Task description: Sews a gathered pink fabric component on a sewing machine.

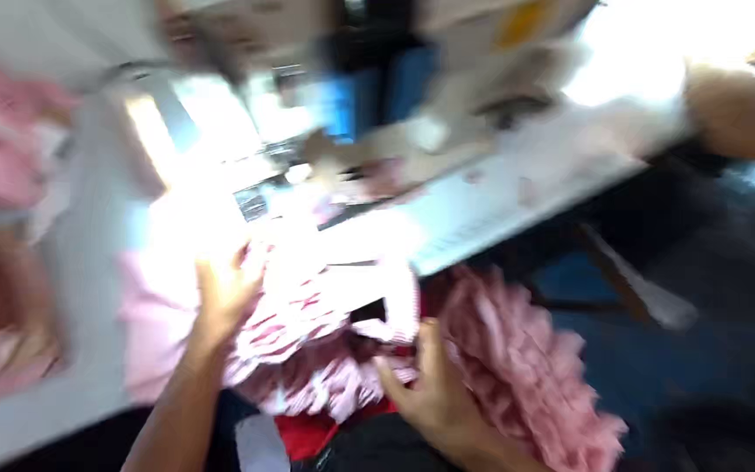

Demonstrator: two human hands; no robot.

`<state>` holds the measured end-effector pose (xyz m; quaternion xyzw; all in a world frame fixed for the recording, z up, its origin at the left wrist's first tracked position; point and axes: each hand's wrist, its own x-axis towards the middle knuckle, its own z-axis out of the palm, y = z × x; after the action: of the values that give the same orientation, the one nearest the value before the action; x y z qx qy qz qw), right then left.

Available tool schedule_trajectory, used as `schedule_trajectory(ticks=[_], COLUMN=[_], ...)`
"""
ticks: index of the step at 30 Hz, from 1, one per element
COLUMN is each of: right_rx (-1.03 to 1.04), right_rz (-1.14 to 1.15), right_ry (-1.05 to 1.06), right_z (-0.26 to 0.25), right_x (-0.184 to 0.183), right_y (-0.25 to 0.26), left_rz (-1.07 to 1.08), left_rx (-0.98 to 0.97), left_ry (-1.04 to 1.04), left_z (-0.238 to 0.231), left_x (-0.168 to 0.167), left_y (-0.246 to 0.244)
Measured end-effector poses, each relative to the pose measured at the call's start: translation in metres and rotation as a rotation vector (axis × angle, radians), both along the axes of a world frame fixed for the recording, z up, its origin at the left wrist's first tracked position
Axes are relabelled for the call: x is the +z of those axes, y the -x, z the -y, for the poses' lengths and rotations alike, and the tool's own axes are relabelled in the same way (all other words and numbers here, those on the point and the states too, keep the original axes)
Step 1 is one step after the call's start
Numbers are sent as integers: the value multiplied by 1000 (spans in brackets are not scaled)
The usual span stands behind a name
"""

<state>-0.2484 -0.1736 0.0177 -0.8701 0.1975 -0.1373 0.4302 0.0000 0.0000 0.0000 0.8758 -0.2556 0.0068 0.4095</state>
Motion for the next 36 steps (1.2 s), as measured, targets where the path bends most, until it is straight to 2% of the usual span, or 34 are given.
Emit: schedule_trajectory(ticks=[1,4,7,9,12,13,16,18,21,23,27,31,33,36], right_rx=[49,226,225,167,-23,-55,101,279,407,442,475,478,493,543], right_rz=[140,388,386,289,171,200,410,447,236,121,126,132,95,10], right_ry=[21,-7,-69,-35,241,297,264,231,333,414,418,461,537,631], right_z=[-1,-14,-11,20,78,88,63,31,21,22,23,20,17,17], right_x=[6,25,8,0,0,5,29,27,-8,-16,-17,-19,-18,-18], right_y=[-7,-52,-107,-108,-70,-59,-54,-88,-161,-187,-189,-186,-184,-184], left_rz=[111,205,175,158,108,93,55,37,42,81,96,15,-6,126], left_rx=[-14,-3,0,-42,-114,-126,-188,-211,-101,-59,-218,4,93,100], left_ry=[-45,-125,-78,-35,-13,-14,-17,-5,99,169,24,34,-35,-93], left_z=[3,14,12,6,4,7,26,43,50,37,4,15,23,28], left_x=[-5,-13,-11,-10,-7,-6,-5,-4,-5,-4,0,-2,-1,-5], left_y=[-9,-27,-36,-39,-39,-41,-40,-39,-37,-39,-21,-22,-31,-37])
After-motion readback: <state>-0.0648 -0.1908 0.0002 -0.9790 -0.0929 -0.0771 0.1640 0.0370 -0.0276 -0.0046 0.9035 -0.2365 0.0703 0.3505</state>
